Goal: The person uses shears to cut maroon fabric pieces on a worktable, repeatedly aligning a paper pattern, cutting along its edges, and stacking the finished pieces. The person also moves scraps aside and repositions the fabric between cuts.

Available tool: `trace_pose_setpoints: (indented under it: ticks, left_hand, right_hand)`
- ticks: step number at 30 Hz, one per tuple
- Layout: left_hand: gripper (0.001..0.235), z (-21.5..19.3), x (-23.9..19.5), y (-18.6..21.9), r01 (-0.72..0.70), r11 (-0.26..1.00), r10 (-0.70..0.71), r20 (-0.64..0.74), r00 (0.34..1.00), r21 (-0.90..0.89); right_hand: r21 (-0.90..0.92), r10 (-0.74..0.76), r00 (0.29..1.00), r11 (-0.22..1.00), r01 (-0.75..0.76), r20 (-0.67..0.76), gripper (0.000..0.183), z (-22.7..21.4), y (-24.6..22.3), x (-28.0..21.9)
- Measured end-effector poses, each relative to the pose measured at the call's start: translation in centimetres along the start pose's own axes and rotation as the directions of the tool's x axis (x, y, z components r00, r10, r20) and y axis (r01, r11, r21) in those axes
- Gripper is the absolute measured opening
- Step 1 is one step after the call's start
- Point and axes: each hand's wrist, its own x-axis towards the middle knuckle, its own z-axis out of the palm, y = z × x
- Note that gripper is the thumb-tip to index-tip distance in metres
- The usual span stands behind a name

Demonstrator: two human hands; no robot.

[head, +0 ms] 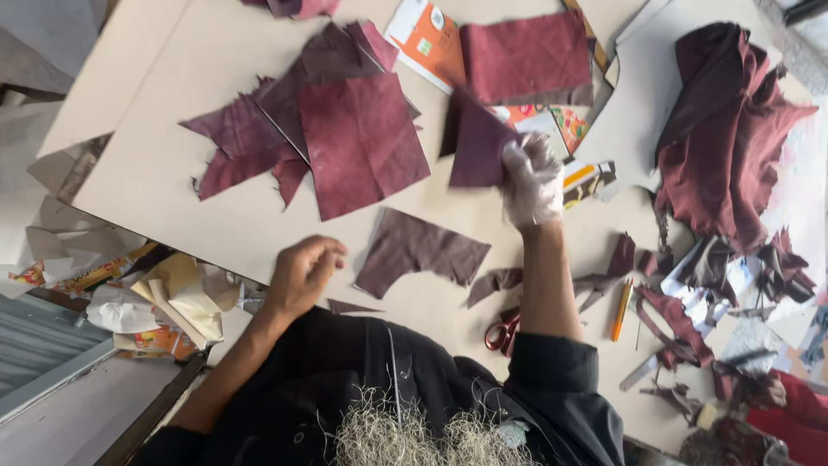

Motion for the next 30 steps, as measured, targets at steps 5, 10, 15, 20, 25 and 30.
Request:
trace_pose_setpoints:
  ticks: [5, 10, 15, 20, 25, 30]
  left_hand:
    - [0.021, 1.4, 1.6, 0.0, 0.256, 0.956, -0.268, -0.070, 0.961, -0.145]
    - [0.021, 2.9, 2.0, 0.5, 0.157, 0.955, -0.125, -0.137, 0.983, 0.252]
    - [0.019, 4.8, 3.0, 2.0, -0.146, 0.781, 0.256, -0.098, 0.962, 0.607]
    - [0.031, 8.1, 4.7, 3.2, -0.140, 0.695, 0.229, -0.033, 0.973, 0.705]
    - [0.017, 9.3, 4.8, 2.8, -0.179, 0.678, 0.298, -0.045, 0.953, 0.713]
    - [0.029, 8.2, 2.8, 1.9, -0.105, 0.666, 0.235, -0.074, 0.969, 0.738]
  right_hand:
    - [-0.545, 0.435, 0.897, 0.734, -0.406, -0.081, 0.014, 0.7, -0.6, -8.4]
    - [-0.810, 0.461, 0.872, 0.441, -0.387, -0.166, 0.026, 0.4, 1.0, -11.7]
    - [-0.884, 0.404, 0.910, 0.385, -0.265, -0.097, 0.030, -0.4, 0.0, -12.7]
    - [-0.962, 0.349, 0.934, 0.224, -0.155, -0.070, 0.035, 0.5, -0.7, -11.7]
    - [-0.984, 0.212, 0.976, 0.152, -0.088, -0.055, 0.044, 1.8, 0.1, -11.8]
    - [-0.998, 0.086, 0.996, 0.047, 0.030, 0.034, 0.027, 2.2, 1.2, -12.6]
